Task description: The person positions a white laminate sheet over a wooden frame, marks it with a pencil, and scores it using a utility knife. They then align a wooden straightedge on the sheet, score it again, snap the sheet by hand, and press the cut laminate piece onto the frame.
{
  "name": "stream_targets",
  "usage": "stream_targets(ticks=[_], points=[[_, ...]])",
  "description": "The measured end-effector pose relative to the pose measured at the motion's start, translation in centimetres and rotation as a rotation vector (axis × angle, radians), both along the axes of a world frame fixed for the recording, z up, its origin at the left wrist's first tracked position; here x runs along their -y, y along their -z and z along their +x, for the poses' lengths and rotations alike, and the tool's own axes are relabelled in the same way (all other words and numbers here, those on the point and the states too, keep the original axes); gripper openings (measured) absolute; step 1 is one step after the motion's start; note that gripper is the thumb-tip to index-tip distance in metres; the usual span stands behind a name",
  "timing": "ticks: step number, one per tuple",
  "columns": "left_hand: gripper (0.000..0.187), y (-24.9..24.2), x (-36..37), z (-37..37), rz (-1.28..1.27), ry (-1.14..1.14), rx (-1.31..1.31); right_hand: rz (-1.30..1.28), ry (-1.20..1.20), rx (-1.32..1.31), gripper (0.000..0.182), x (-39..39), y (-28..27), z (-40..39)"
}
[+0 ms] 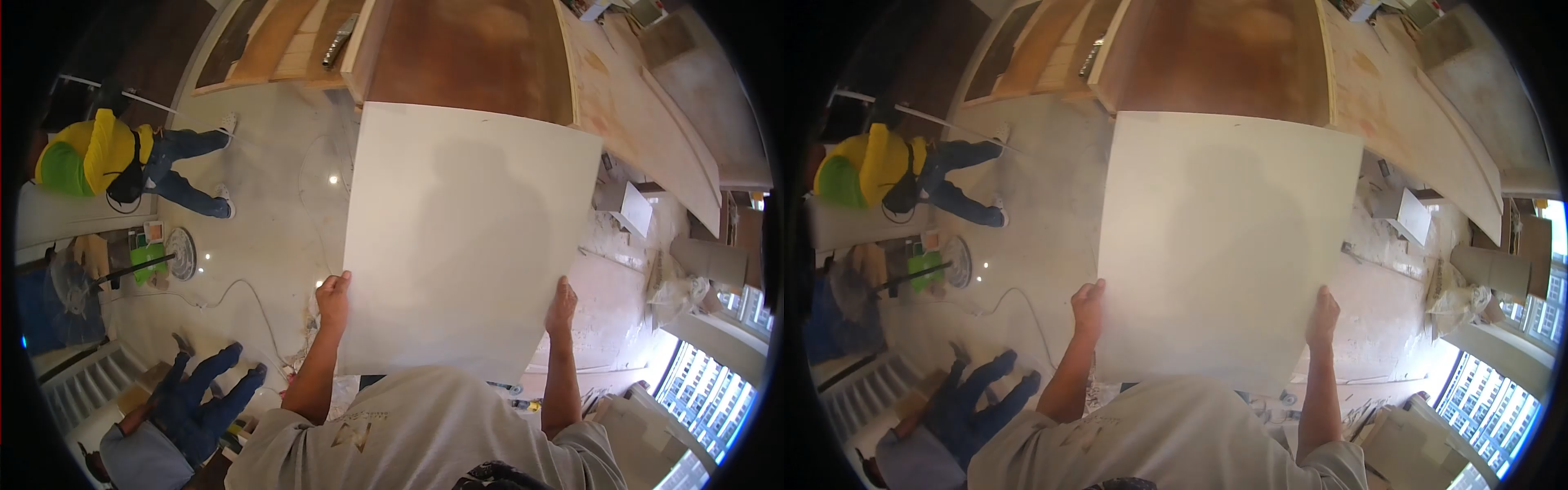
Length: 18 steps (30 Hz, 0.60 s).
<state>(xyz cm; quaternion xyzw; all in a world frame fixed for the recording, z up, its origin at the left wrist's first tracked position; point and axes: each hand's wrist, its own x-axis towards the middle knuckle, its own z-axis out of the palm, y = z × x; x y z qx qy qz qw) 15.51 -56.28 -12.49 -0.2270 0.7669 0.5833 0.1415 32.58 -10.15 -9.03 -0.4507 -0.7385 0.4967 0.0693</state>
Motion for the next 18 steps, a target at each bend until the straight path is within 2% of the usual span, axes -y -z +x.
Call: stream_targets(ticks=[2, 8, 11, 14, 17, 18], points=[[0.049, -0.1, 0.3, 0.1, -0.068, 0.017, -0.009, -0.053, 0.018, -0.011, 0.062, 0.9, 0.7, 0.6], [0.047, -0.4, 0.3, 0.6, -0.011, 0.035, -0.003, -0.196, -0.011, 0.013, 0.064, 0.4, 1.2, 1.0], [0.042, 1.1, 0.7, 0.5, -0.077, 0.055, 0.030, -0.173, -0.022, 0.019, 0.066, -0.3, 2.7, 1.5], [0.032, 0.3, 0.6, 0.4, -0.208, 0.152, 0.092, -0.187, -0.039, 0.029, 0.068, -0.4, 2.5, 1.4], [0.029, 3.8, 1.7, 0.8, -0.126, 0.135, 0.073, -0.403, 0.036, -0.036, 0.068, -0.7, 3.3, 0.9], [0.030, 3.5, 1.4, 0.5, -0.102, 0.103, 0.145, -0.386, 0.017, -0.023, 0.064, -0.8, 3.6, 0.8]])
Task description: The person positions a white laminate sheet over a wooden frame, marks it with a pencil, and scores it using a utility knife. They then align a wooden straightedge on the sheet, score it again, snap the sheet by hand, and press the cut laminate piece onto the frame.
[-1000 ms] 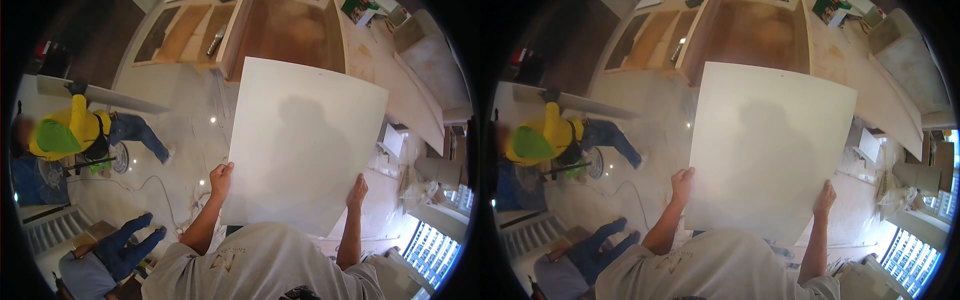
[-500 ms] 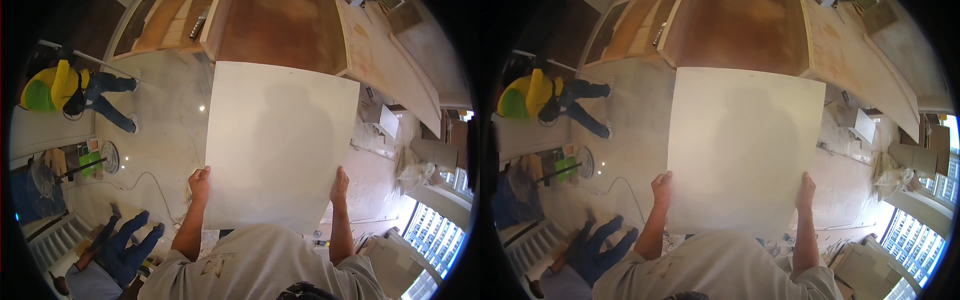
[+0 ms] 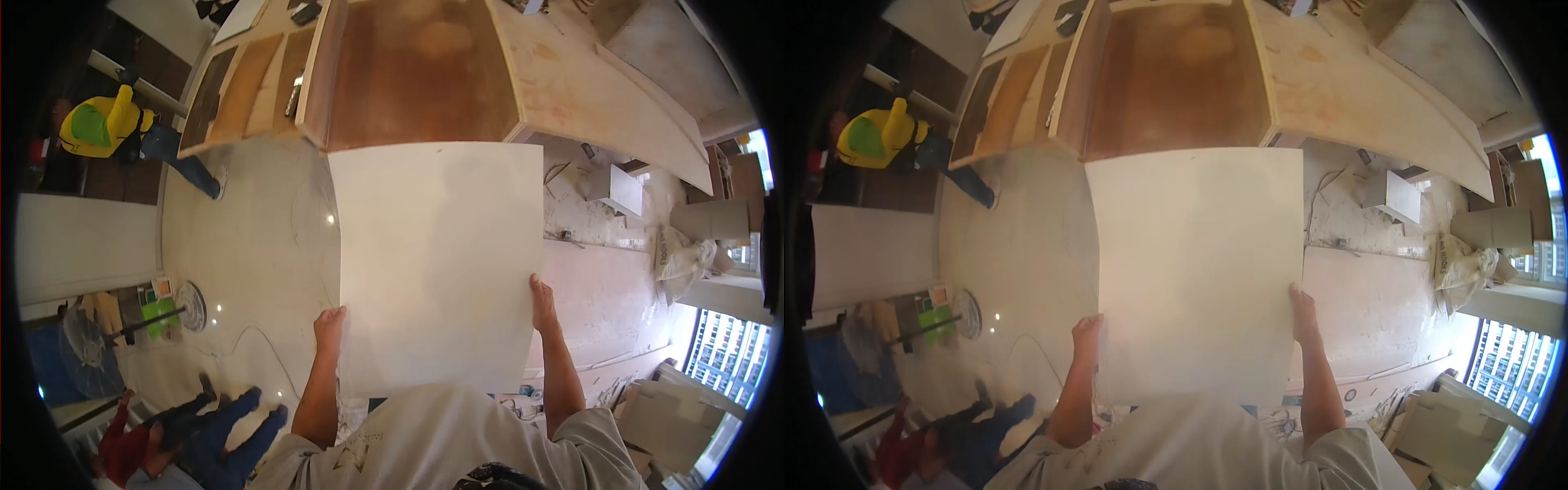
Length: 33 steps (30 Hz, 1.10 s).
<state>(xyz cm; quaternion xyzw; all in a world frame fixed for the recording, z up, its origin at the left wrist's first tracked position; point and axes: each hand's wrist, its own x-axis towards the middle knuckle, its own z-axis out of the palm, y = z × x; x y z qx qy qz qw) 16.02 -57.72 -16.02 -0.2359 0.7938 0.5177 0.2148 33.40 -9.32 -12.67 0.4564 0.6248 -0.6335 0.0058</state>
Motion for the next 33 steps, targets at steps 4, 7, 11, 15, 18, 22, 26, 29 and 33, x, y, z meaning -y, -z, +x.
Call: stream_targets(ticks=[4, 7, 11, 15, 18, 22, 26, 29, 33], points=[[0.030, 0.4, -0.5, -0.5, -0.371, 0.233, 0.011, 0.066, -0.024, 0.008, 0.051, 0.1, -0.4, 0.3], [0.024, -2.2, -2.7, -1.8, -0.391, 0.272, -0.243, 0.144, -0.064, 0.042, 0.047, 1.3, -4.1, 1.0], [0.008, -23.7, -11.2, -8.2, 0.346, 0.068, -0.971, 0.270, -0.137, 0.121, 0.042, 2.0, -6.4, 1.6], [0.038, -42.8, -9.3, -8.0, 0.600, 0.251, -1.735, 0.084, 0.013, 0.001, 0.041, 2.5, -5.0, 2.4], [0.021, -48.6, -10.0, -7.6, 0.817, 0.380, -1.879, 0.131, -0.001, -0.038, 0.047, 2.6, -5.3, 1.9], [0.005, -48.9, -4.0, -7.1, 1.002, 0.664, -1.676, 0.202, -0.045, -0.040, 0.059, 2.3, -4.8, 1.7], [0.005, -48.4, -5.0, -6.0, 0.839, 0.816, -1.573, 0.174, -0.075, -0.012, 0.060, 1.8, -4.9, 0.4], [0.005, -47.8, -7.2, -4.9, 0.620, 0.677, -1.665, 0.234, -0.159, 0.088, 0.061, 0.4, -3.1, 0.6], [0.011, -46.5, -6.3, -5.1, 0.607, 0.682, -1.677, 0.034, -0.031, 0.030, 0.061, -0.3, -0.1, 1.4]])
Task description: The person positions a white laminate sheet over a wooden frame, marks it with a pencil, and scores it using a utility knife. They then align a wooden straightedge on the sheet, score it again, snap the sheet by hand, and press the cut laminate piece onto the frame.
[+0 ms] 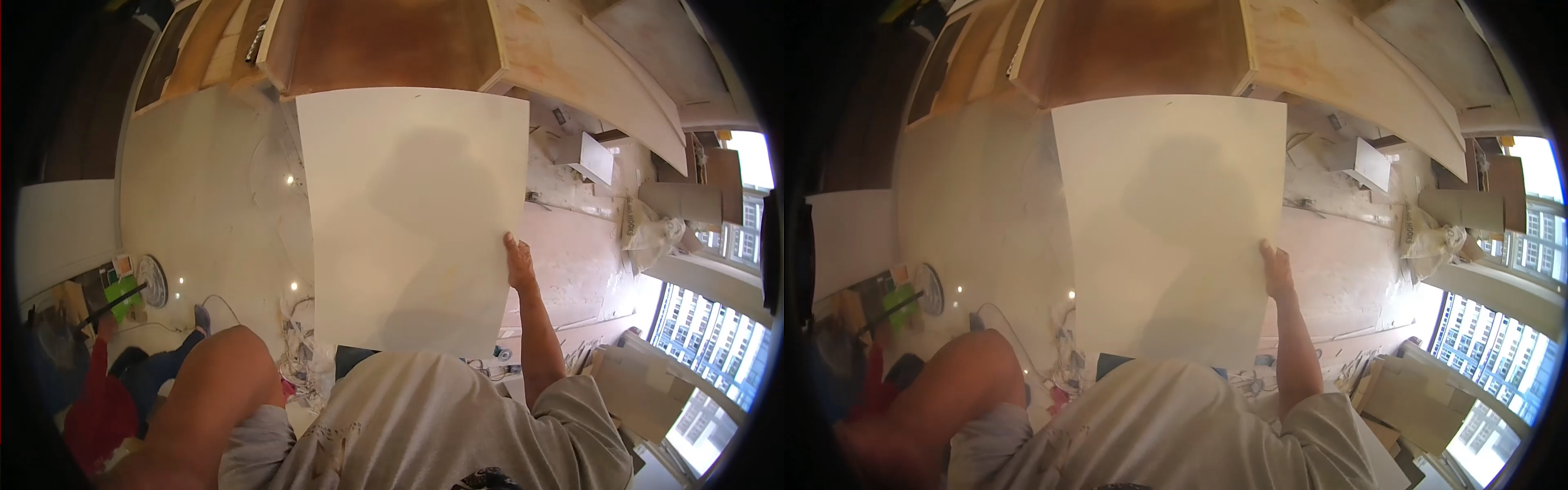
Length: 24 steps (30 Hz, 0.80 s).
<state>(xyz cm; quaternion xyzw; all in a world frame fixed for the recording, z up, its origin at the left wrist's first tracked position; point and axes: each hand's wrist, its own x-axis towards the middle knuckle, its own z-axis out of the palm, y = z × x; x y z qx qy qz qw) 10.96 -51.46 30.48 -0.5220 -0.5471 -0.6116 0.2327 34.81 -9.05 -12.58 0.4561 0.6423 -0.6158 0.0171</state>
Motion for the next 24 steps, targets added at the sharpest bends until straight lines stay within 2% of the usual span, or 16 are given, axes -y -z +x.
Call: stream_targets(ticks=[3, 5, 6, 9, 10, 11, 12, 13, 14, 15, 16, 18, 21, 24], points=[[0.018, 3.7, 1.3, -0.1, -0.002, -0.067, 0.009, -0.001, 0.012, 0.011, 0.062, -0.5, 2.2, 0.9], [0.022, 8.5, 1.6, -0.9, -0.023, -0.184, 0.090, -0.053, -0.020, -0.041, 0.060, -0.4, 0.9, 0.0], [0.024, 12.1, 1.4, -1.7, -0.060, -0.298, 0.196, 0.055, -0.114, -0.069, 0.056, -0.5, 1.4, 0.3], [0.031, 27.6, 0.4, -5.9, -0.303, -0.641, 0.733, 0.246, -0.326, -0.149, 0.043, -1.7, 3.0, 1.6], [0.031, 33.5, 0.5, -6.9, -0.469, -0.770, 1.021, 0.287, -0.381, -0.174, 0.041, -2.2, 3.7, 2.0], [0.028, 41.8, 1.8, -7.3, -0.546, -0.816, 1.124, 0.175, -0.314, -0.075, 0.041, -2.4, 2.9, 1.5], [0.027, 51.7, 4.6, -7.0, -0.934, -0.958, 0.956, 0.063, -0.245, 0.023, 0.040, -2.1, 2.4, 0.8], [0.032, 56.7, 5.5, -6.1, -1.236, -0.912, 1.042, 0.141, -0.294, -0.038, 0.045, -1.6, 2.1, 0.6], [0.040, 58.0, 5.0, -4.8, -1.105, -0.816, 1.274, 0.223, -0.339, -0.098, 0.054, -1.1, 1.8, 0.4], [0.050, 58.6, 4.2, -2.9, -0.965, -0.707, 1.504, 0.113, -0.273, -0.069, 0.060, -0.6, 0.4, -0.1], [0.051, 57.6, 3.3, -1.9, -0.727, -0.651, 1.668, 0.005, -0.209, -0.037, 0.066, -0.3, -0.6, -0.6], [0.051, 52.1, 1.8, -1.3, -0.228, -0.512, 1.935, 0.064, -0.292, -0.064, 0.069, -1.0, -0.7, 0.3], [0.038, 44.7, 1.7, -1.4, -0.142, -0.323, 1.717, -0.089, -0.193, -0.080, 0.070, -1.1, -1.1, 0.1], [0.026, 41.9, 3.0, -2.5, -0.479, -0.426, 1.618, -0.228, -0.105, -0.081, 0.068, -0.6, -1.8, -0.1]])
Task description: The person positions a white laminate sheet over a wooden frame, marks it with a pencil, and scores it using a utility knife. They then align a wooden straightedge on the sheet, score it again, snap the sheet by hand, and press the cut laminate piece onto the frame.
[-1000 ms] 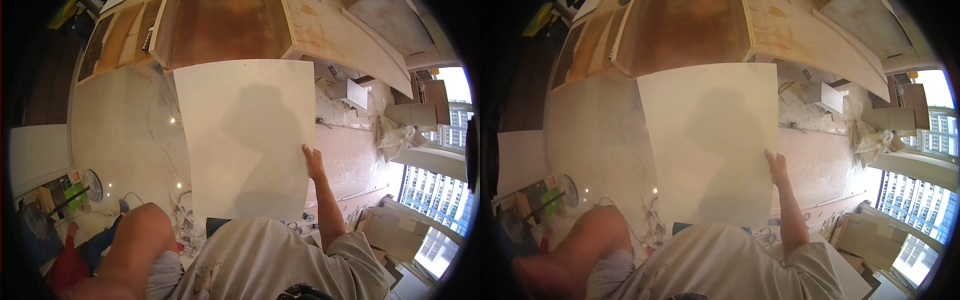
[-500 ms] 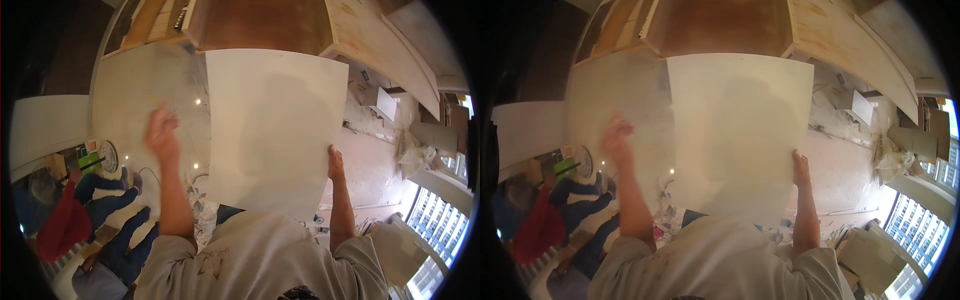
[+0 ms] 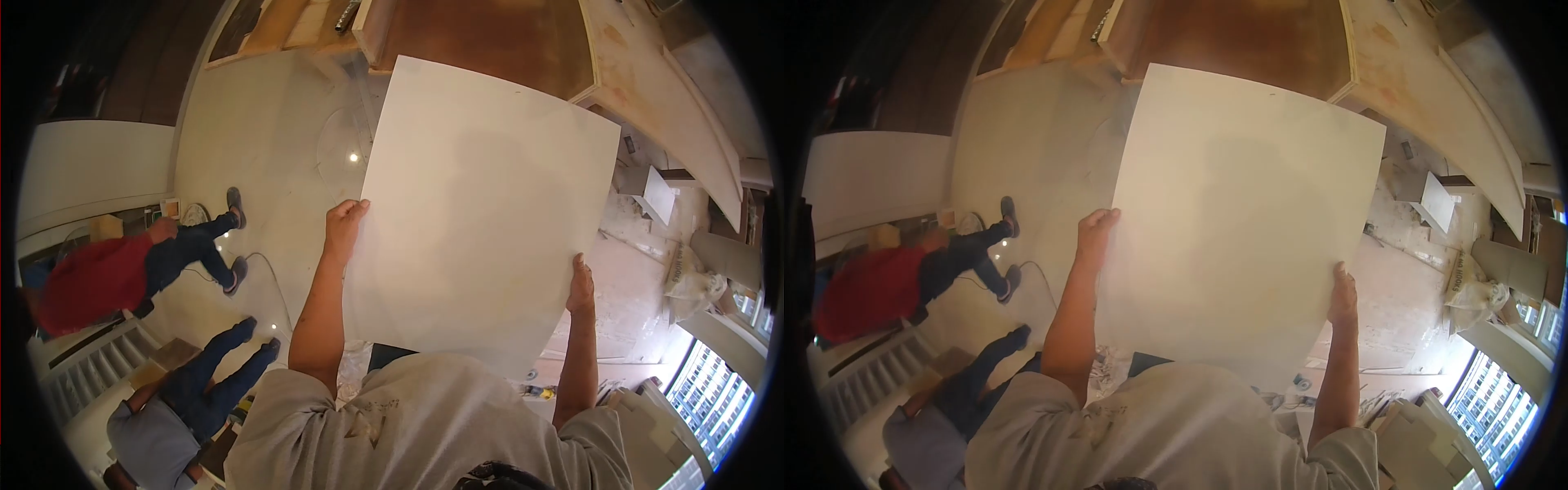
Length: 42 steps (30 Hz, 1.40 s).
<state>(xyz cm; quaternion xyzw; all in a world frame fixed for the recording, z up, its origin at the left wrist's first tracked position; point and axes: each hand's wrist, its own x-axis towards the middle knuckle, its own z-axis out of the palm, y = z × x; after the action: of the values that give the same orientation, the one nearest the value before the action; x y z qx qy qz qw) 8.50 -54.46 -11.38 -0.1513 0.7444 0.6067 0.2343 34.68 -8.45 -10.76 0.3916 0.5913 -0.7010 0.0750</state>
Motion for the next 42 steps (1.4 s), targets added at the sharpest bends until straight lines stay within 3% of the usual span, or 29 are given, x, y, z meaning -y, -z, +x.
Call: stream_targets(ticks=[4, 6, 9, 11, 13, 15, 16, 17, 21, 25, 28, 34, 37, 39, 42], points=[[0.024, -2.2, 0.6, -0.8, 0.011, -0.041, -0.031, 0.045, 0.024, 0.080, 0.067, 0.9, -0.6, -1.1], [0.024, -2.4, 1.8, -1.0, 0.008, -0.053, 0.017, 0.209, -0.041, 0.042, 0.066, 1.7, -1.4, -1.7], [0.023, -2.7, 2.8, -1.2, 0.007, -0.016, 0.049, 0.705, -0.332, -0.250, 0.066, -0.5, 1.3, -0.9], [0.022, -1.8, 2.8, -1.3, 0.043, -0.038, 0.051, 0.494, -0.290, -0.327, 0.067, -2.0, 1.7, -2.1], [0.021, -1.5, 2.8, -1.2, 0.071, -0.041, 0.067, -0.338, 0.059, -0.187, 0.067, -3.1, -0.8, -6.3], [0.021, -1.7, 2.8, -0.9, 0.092, -0.016, 0.097, -0.238, -0.007, -0.243, 0.067, -7.8, 2.0, -8.1], [0.021, -1.4, 2.9, -1.1, 0.106, 0.003, 0.098, -0.313, -0.020, -0.341, 0.064, -9.7, 3.2, -9.6], [0.022, -1.1, 3.3, -1.2, 0.117, 0.019, 0.098, -0.283, 0.008, -0.332, 0.065, -8.8, 0.6, -11.9], [0.022, -1.2, 3.4, -1.6, 0.109, 0.057, 0.102, 0.058, 0.100, -0.046, 0.067, -8.5, -0.4, -18.0], [0.016, -2.3, 2.1, -1.3, 0.087, 0.012, 0.087, 0.416, 0.093, -0.068, 0.067, -8.8, 1.8, -20.1], [0.015, -1.1, 2.9, -1.0, 0.158, -0.013, 0.157, 0.396, 0.148, -0.133, 0.067, -7.8, 0.6, -20.1], [0.012, -0.5, 2.6, 0.0, 0.211, -0.030, 0.185, 0.446, 0.079, -0.007, 0.066, -9.4, 1.1, -20.4], [0.011, 0.0, 2.6, 0.2, 0.218, -0.021, 0.144, 0.597, 0.057, -0.157, 0.064, -9.8, 2.5, -20.4], [0.011, 0.8, 2.8, 0.0, 0.144, 0.046, 0.108, 1.194, -0.185, -0.575, 0.066, -14.9, 8.3, -19.6], [0.011, -0.3, 3.1, 0.4, 0.109, 0.048, 0.151, 0.843, -0.239, -0.299, 0.050, -12.4, 6.1, -20.0]])
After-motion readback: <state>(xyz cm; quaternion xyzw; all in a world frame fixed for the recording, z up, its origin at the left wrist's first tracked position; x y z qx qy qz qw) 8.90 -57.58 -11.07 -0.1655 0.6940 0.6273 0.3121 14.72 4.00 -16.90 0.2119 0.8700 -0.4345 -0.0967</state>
